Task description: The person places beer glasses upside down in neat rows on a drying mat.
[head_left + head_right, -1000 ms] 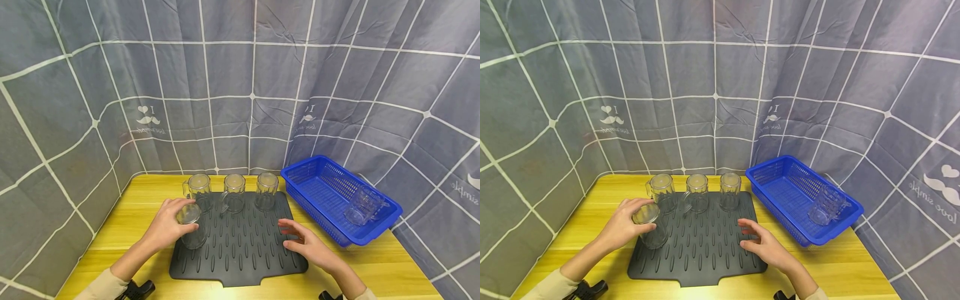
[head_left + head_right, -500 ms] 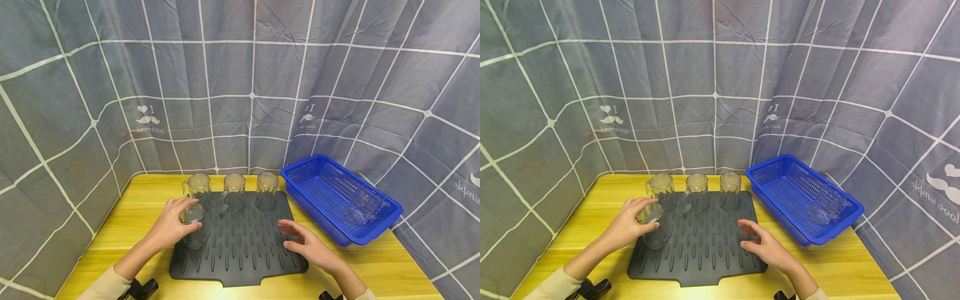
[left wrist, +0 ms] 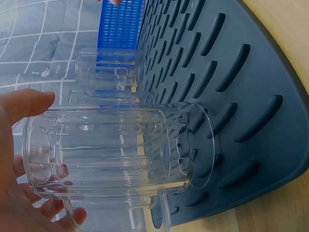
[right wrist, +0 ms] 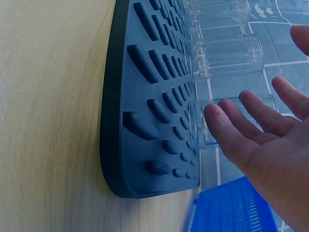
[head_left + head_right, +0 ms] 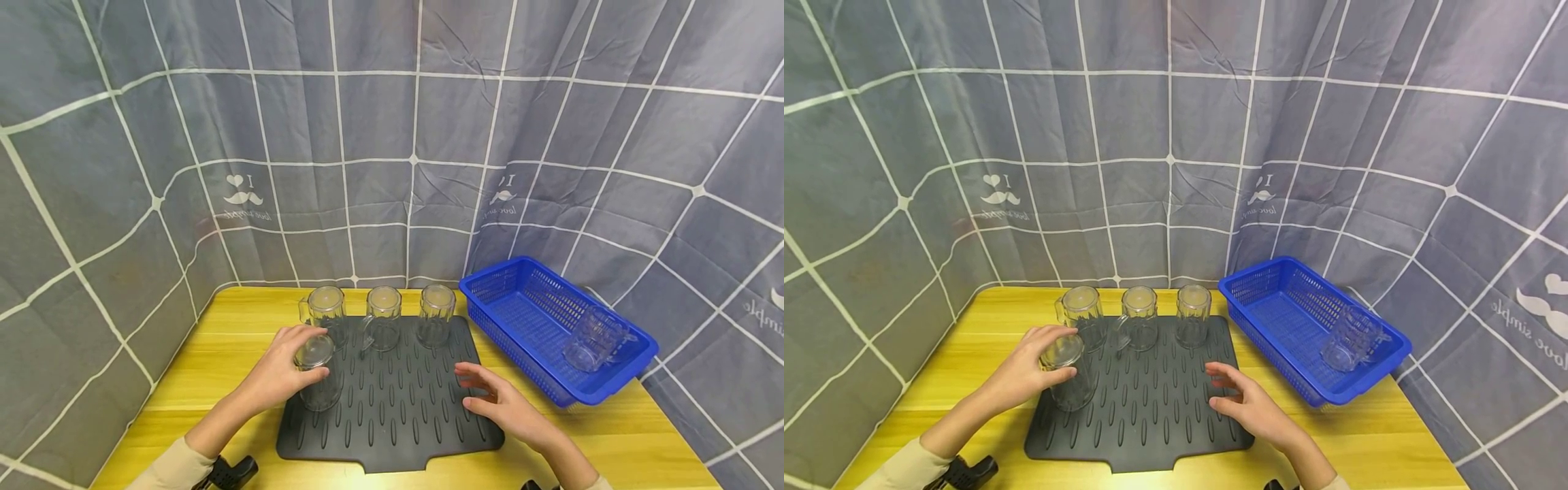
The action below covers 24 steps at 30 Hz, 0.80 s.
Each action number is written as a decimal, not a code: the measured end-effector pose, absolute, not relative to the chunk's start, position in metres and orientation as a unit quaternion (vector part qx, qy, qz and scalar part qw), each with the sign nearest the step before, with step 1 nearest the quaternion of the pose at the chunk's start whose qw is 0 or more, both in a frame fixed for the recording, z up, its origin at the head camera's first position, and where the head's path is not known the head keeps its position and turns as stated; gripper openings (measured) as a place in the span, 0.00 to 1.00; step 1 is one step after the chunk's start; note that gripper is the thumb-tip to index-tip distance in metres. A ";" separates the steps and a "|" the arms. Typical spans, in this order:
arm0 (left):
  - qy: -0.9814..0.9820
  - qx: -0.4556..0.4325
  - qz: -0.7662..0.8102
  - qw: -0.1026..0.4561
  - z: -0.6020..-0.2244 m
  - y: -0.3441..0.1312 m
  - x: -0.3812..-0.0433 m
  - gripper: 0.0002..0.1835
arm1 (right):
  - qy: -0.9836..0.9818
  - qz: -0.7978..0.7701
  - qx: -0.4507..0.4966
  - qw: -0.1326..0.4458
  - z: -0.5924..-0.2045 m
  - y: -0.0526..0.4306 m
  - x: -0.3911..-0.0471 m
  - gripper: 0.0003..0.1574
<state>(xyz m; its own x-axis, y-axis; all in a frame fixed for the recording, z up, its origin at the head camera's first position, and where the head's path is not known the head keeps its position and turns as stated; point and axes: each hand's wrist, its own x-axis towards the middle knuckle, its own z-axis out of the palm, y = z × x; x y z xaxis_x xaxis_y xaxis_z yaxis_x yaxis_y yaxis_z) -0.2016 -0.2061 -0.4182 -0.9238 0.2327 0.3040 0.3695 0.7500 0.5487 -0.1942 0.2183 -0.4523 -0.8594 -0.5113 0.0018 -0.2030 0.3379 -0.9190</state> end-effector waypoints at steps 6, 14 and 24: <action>-0.929 -0.162 -0.316 0.102 -0.418 -0.207 -0.201 0.33 | 0.806 -0.531 -0.220 0.144 -0.452 0.218 -0.194 0.35; -0.927 -0.163 -0.317 0.113 -0.418 -0.205 -0.200 0.34 | 0.803 -0.533 -0.222 0.145 -0.454 0.219 -0.194 0.35; -0.911 -0.169 -0.336 0.168 -0.414 -0.194 -0.196 0.29 | 0.804 -0.532 -0.222 0.143 -0.455 0.221 -0.195 0.35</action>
<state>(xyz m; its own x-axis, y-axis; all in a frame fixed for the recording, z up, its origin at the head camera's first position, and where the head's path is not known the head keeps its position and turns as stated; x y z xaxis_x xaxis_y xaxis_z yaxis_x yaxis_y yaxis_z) -0.1955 -0.1937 -0.4139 -0.8862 0.1960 0.4197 0.4216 0.7166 0.5556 -0.1951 0.2207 -0.4552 -0.8606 -0.5092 0.0064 -0.2048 0.3346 -0.9198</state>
